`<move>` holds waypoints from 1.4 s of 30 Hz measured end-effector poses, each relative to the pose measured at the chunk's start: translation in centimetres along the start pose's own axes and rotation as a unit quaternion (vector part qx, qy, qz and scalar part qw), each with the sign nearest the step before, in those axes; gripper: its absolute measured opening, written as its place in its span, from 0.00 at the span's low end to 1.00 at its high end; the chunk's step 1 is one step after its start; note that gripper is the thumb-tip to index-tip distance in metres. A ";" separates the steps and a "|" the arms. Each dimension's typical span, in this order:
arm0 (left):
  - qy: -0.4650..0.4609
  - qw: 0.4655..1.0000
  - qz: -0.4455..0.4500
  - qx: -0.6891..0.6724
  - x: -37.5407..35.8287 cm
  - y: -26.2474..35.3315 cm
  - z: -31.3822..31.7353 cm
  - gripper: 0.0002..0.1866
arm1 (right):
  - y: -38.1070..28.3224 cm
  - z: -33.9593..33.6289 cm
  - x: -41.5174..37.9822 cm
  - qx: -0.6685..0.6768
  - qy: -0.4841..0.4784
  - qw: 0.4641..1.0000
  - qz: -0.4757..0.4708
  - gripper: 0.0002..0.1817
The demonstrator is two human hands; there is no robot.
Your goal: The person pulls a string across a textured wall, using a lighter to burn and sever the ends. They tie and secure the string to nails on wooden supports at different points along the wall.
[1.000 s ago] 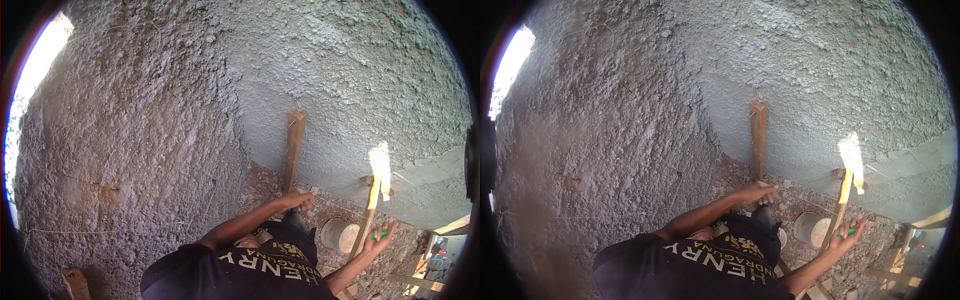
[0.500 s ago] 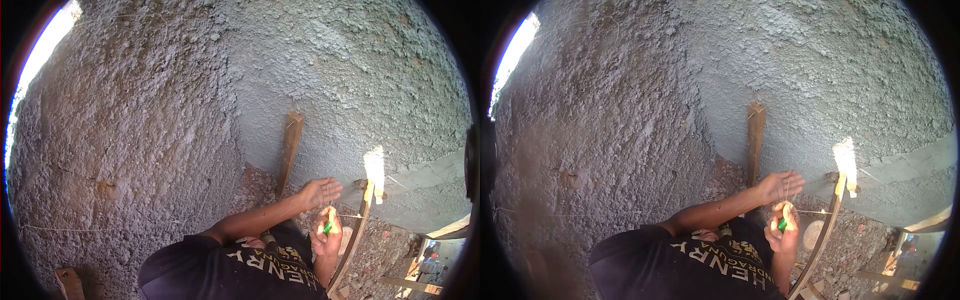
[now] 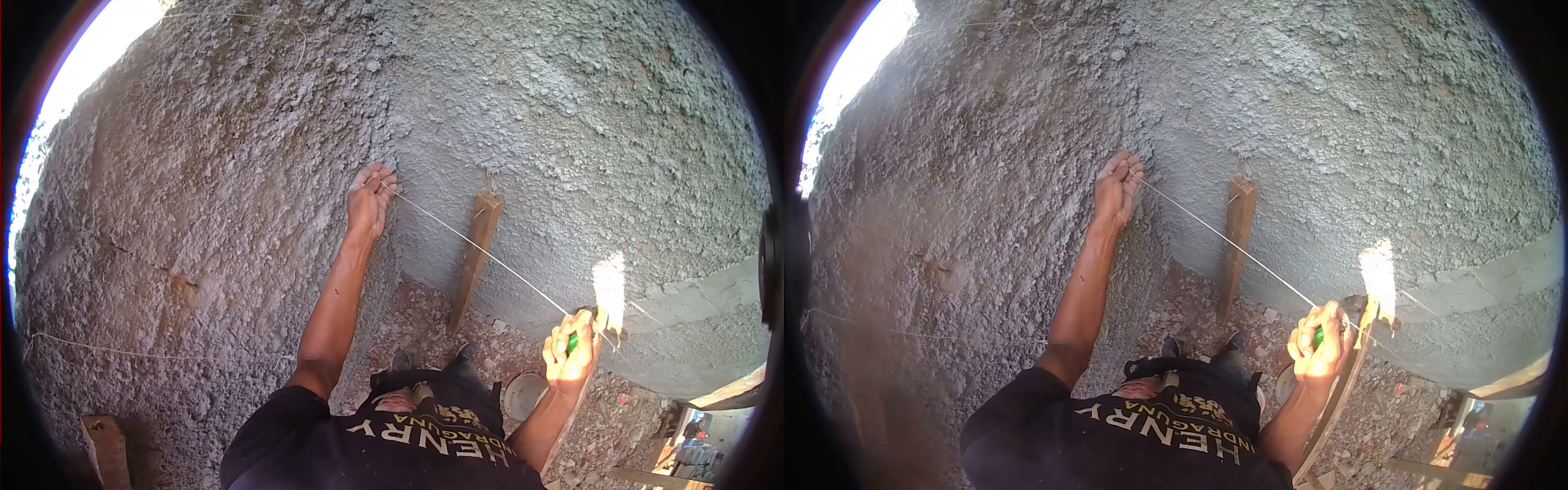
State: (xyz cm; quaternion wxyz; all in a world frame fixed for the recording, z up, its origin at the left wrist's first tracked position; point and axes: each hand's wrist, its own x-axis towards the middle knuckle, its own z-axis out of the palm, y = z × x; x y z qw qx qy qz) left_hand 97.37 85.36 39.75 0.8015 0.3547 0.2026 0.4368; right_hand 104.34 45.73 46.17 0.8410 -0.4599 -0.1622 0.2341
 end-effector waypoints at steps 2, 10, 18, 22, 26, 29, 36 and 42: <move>0.010 0.999 -0.017 0.032 0.2 -0.1 -0.1 0.16 | 1.3 0.8 0.9 -0.081 0.040 0.996 0.007 0.18; -0.016 0.890 0.221 0.399 1.9 0.1 1.5 0.13 | 6.2 2.4 4.4 -0.244 0.057 0.961 0.119 0.24; -0.043 0.752 0.319 0.575 0.3 -1.3 1.1 0.14 | 10.1 1.4 5.3 -0.472 -0.022 0.874 0.111 0.28; -0.048 0.779 0.190 0.595 -1.3 -3.0 0.2 0.15 | 9.7 1.4 5.7 -0.466 0.000 0.878 0.110 0.27; -0.097 0.698 0.008 0.710 -2.9 -3.8 -0.6 0.16 | 10.5 1.2 5.9 -0.473 -0.016 0.871 0.131 0.27; -0.147 0.783 -0.078 0.599 -2.0 -7.2 -5.0 0.17 | 10.5 0.6 5.2 -0.470 -0.049 0.876 0.098 0.26; -0.199 0.844 -0.177 0.466 -9.5 -11.3 -2.9 0.21 | 8.0 0.8 4.5 -0.440 -0.012 0.898 0.020 0.25; -0.355 0.829 -0.214 0.376 -14.9 -13.8 2.3 0.26 | 7.8 0.7 5.2 -0.388 -0.022 0.921 0.037 0.26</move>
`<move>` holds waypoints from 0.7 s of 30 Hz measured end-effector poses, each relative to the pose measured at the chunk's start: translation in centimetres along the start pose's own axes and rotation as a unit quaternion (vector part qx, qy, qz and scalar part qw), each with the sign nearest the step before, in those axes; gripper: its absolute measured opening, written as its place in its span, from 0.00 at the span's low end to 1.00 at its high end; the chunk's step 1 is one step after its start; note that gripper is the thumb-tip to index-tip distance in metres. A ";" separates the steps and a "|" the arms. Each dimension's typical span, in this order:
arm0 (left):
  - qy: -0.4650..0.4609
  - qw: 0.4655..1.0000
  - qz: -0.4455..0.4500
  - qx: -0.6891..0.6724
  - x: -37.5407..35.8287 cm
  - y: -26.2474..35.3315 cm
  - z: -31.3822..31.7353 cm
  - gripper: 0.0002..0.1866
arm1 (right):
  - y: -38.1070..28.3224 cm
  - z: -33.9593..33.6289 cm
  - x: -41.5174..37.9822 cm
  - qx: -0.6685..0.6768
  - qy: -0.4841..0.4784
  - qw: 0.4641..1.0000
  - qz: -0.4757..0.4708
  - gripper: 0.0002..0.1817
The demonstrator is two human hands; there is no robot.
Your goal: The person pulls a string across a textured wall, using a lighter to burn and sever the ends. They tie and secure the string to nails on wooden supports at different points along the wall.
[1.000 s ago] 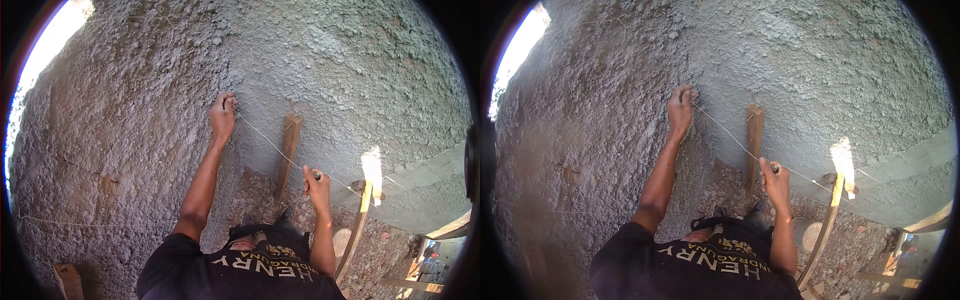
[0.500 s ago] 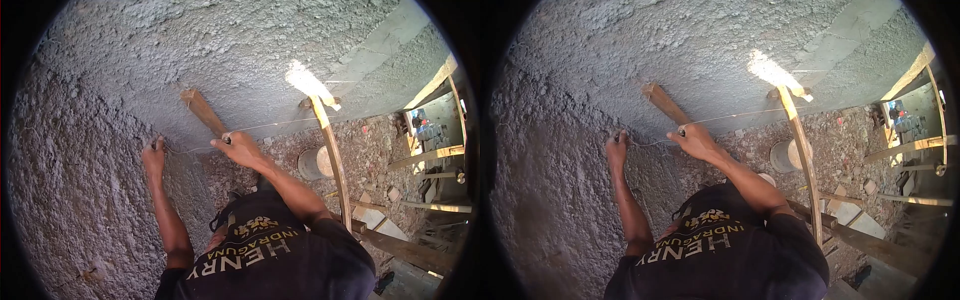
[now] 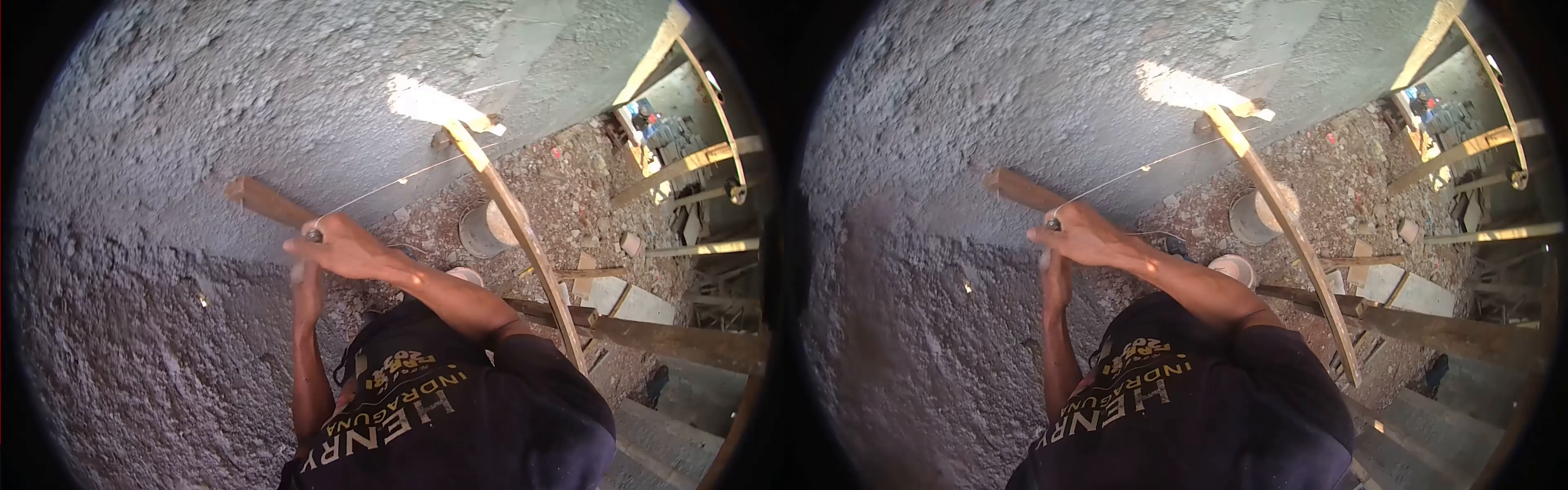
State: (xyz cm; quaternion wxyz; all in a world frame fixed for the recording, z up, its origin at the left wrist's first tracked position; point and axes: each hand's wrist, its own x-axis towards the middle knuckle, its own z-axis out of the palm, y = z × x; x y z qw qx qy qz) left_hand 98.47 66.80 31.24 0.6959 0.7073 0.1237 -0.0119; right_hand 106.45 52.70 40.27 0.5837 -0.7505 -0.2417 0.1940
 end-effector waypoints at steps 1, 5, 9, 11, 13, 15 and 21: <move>-0.026 0.999 -0.044 -0.008 -0.1 -0.3 -0.2 0.27 | 0.1 0.1 0.1 -0.003 0.026 1.000 0.000 0.26; -0.105 0.989 -0.027 -0.100 -0.6 4.2 -0.8 0.17 | -2.9 -3.2 -0.1 0.003 0.007 0.998 0.057 0.26; -0.043 0.995 -0.035 -0.080 -3.4 3.2 -6.4 0.14 | -1.2 -5.4 -0.8 0.109 0.127 0.985 0.043 0.23; -0.003 0.991 -0.044 -0.125 -5.7 1.3 -8.6 0.15 | 1.0 -6.5 -1.2 0.176 0.208 0.960 0.070 0.20; 0.111 0.988 -0.091 -0.060 -8.0 -0.9 -10.1 0.16 | 3.5 -7.5 -2.3 0.231 0.240 0.939 0.081 0.19; 0.145 0.980 -0.126 -0.047 -9.8 -3.6 -10.6 0.15 | 6.9 -7.6 -3.7 0.220 0.276 0.926 0.137 0.19; 0.172 0.937 -0.263 0.150 -12.2 -17.0 -8.6 0.14 | 22.0 -2.2 -11.5 -0.034 -0.023 0.921 0.387 0.13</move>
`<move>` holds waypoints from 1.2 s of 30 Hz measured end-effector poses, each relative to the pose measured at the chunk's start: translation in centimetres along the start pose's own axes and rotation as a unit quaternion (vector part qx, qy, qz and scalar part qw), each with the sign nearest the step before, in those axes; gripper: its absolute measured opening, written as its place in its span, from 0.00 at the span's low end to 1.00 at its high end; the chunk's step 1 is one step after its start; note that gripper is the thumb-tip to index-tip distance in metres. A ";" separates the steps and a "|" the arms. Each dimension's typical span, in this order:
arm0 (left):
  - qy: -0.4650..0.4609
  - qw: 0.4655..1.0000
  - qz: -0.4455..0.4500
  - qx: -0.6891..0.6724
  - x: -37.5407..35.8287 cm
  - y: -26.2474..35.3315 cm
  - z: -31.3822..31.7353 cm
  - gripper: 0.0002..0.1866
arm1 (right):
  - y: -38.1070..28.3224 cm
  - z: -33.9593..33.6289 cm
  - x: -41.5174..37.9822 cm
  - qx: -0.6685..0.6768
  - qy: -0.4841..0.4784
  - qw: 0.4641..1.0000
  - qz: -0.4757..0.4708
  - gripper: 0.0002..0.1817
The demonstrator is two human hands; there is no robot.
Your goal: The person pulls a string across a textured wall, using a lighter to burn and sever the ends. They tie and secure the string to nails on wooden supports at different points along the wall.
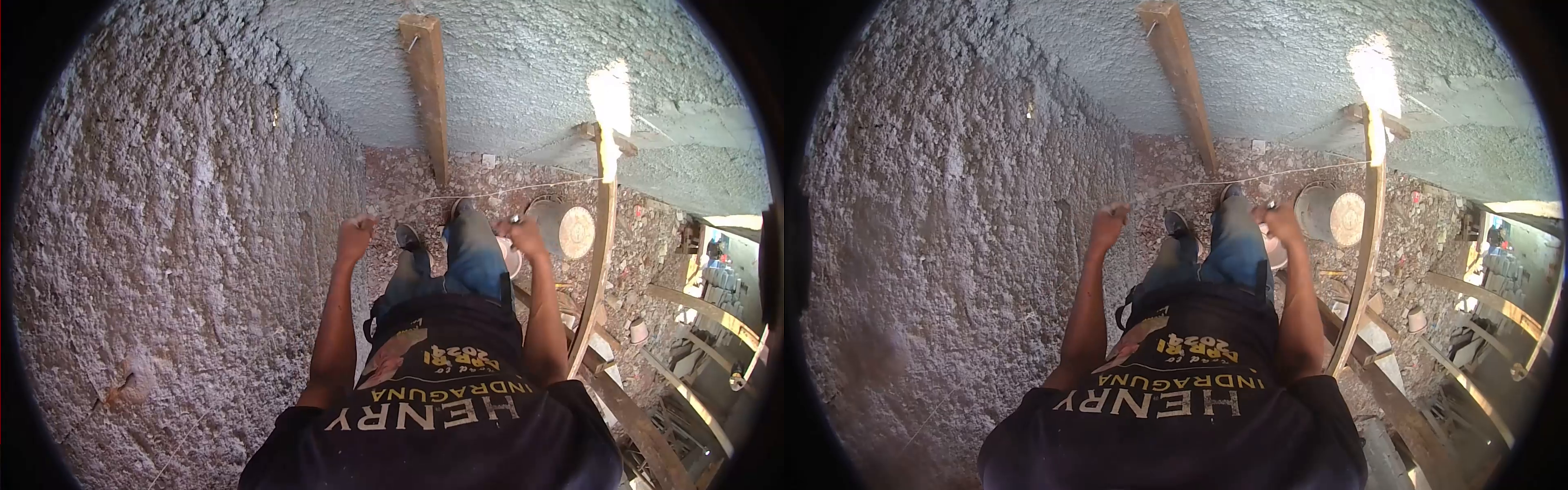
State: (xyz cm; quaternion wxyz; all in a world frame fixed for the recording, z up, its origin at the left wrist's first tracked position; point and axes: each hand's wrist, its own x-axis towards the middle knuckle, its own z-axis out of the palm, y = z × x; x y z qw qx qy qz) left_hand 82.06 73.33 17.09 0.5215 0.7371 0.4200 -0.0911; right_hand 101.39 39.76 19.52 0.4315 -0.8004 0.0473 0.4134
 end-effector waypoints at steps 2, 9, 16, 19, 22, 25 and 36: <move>-0.009 0.999 0.000 0.042 1.4 -5.5 3.6 0.14 | 2.8 2.7 0.5 -0.134 -0.069 0.988 0.038 0.12; -0.036 0.995 -0.047 0.077 0.3 -15.0 15.3 0.17 | 5.6 11.0 7.5 -0.169 -0.033 0.984 -0.049 0.12; -0.182 0.982 0.039 -0.023 5.4 -17.6 26.0 0.15 | 16.3 20.2 29.5 -0.308 -0.046 0.949 -0.051 0.18; -0.158 0.985 0.054 -0.030 9.1 -18.2 28.7 0.15 | 20.5 23.9 36.8 -0.370 -0.048 0.928 -0.010 0.20; -0.162 0.986 0.024 -0.010 12.3 -21.2 30.9 0.17 | 23.7 27.4 41.5 -0.368 -0.012 0.930 0.006 0.21; -0.202 0.979 0.026 0.029 14.8 -24.0 32.2 0.18 | 27.6 30.0 46.7 -0.383 0.007 0.924 0.009 0.21; -0.250 0.962 0.031 0.109 16.1 -23.1 30.0 0.22 | 34.1 34.6 56.8 -0.447 0.065 0.892 0.027 0.23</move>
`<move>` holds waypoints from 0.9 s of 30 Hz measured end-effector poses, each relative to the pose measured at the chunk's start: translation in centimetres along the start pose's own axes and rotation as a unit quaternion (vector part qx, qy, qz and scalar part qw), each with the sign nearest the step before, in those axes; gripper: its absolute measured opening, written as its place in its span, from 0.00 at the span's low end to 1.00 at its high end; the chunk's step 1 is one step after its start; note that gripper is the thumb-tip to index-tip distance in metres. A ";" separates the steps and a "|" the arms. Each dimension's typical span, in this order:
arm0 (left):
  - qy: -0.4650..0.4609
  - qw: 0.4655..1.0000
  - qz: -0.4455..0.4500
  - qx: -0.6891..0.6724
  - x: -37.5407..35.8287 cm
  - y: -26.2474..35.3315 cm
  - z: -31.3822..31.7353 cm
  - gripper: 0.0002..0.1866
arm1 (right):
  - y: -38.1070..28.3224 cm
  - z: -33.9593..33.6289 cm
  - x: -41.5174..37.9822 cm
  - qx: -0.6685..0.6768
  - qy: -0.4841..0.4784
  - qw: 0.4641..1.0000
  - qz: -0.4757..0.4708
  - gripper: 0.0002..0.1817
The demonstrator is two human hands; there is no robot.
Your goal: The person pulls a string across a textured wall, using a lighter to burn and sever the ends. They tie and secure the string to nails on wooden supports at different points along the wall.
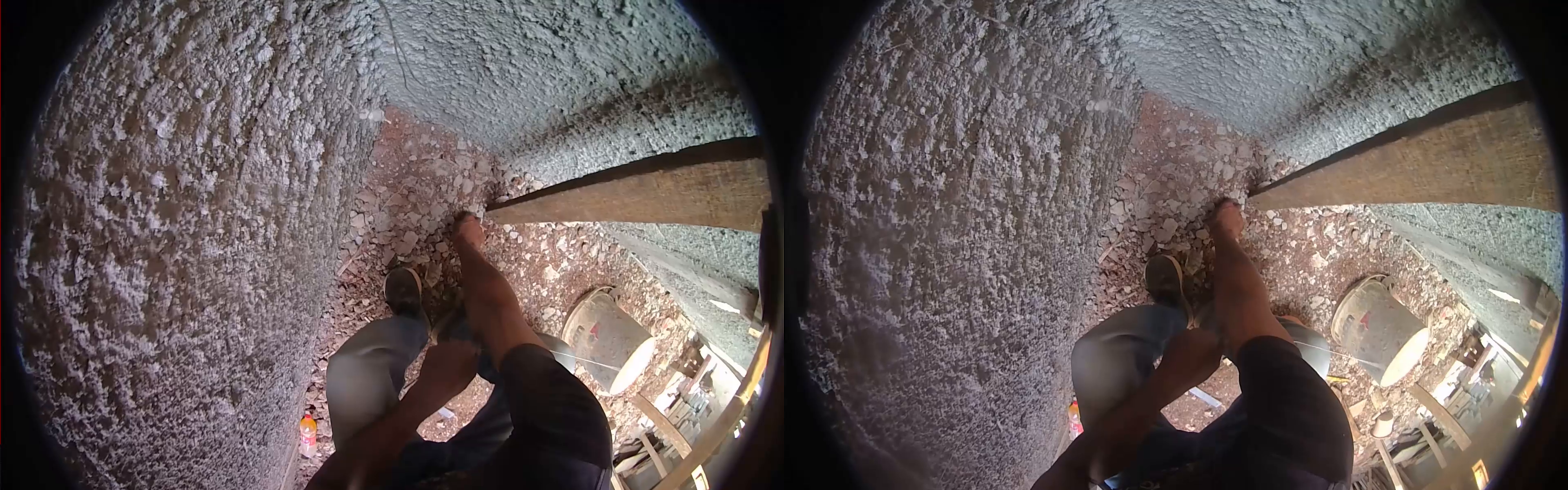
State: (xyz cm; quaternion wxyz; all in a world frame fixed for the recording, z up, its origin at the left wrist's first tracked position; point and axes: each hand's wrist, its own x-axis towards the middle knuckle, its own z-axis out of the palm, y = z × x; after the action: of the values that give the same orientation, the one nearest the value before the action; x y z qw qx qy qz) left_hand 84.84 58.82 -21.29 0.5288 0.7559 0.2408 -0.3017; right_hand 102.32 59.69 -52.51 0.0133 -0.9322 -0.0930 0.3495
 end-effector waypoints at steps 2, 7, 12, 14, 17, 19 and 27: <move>0.015 1.000 -0.016 0.008 -0.1 0.2 -0.5 0.20 | -0.3 -0.2 -0.2 -0.054 -0.007 0.998 -0.022 0.22; 0.076 0.997 -0.002 0.020 0.4 -1.3 -0.5 0.17 | 0.3 1.0 -1.2 0.002 -0.058 0.998 -0.018 0.23; 0.140 0.950 -0.077 -0.268 -3.6 -0.8 -3.1 0.16 | -3.1 -12.1 -12.9 -0.068 -0.125 0.933 -0.331 0.21; 0.251 0.935 -0.052 -0.245 -7.2 -0.8 -2.8 0.16 | -5.4 -22.8 -21.4 -0.054 -0.116 0.909 -0.397 0.17; 0.344 0.918 -0.071 -0.187 -16.9 7.6 -10.2 0.16 | -5.8 -37.2 -33.5 0.076 -0.058 0.882 -0.462 0.13; 0.441 0.885 -0.036 -0.143 -22.2 13.2 -15.9 0.15 | -6.4 -49.1 -43.5 0.167 0.026 0.862 -0.477 0.10; 0.705 0.696 0.132 -0.038 -33.9 33.8 -36.1 0.11 | -2.8 -68.8 -60.8 0.401 0.229 0.774 -0.434 0.07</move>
State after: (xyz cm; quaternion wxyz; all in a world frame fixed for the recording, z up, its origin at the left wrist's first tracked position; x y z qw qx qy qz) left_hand 91.39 80.38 34.25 0.2672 0.7502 0.4520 0.4019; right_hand 101.96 54.15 39.12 0.5569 -0.7557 -0.3333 0.0886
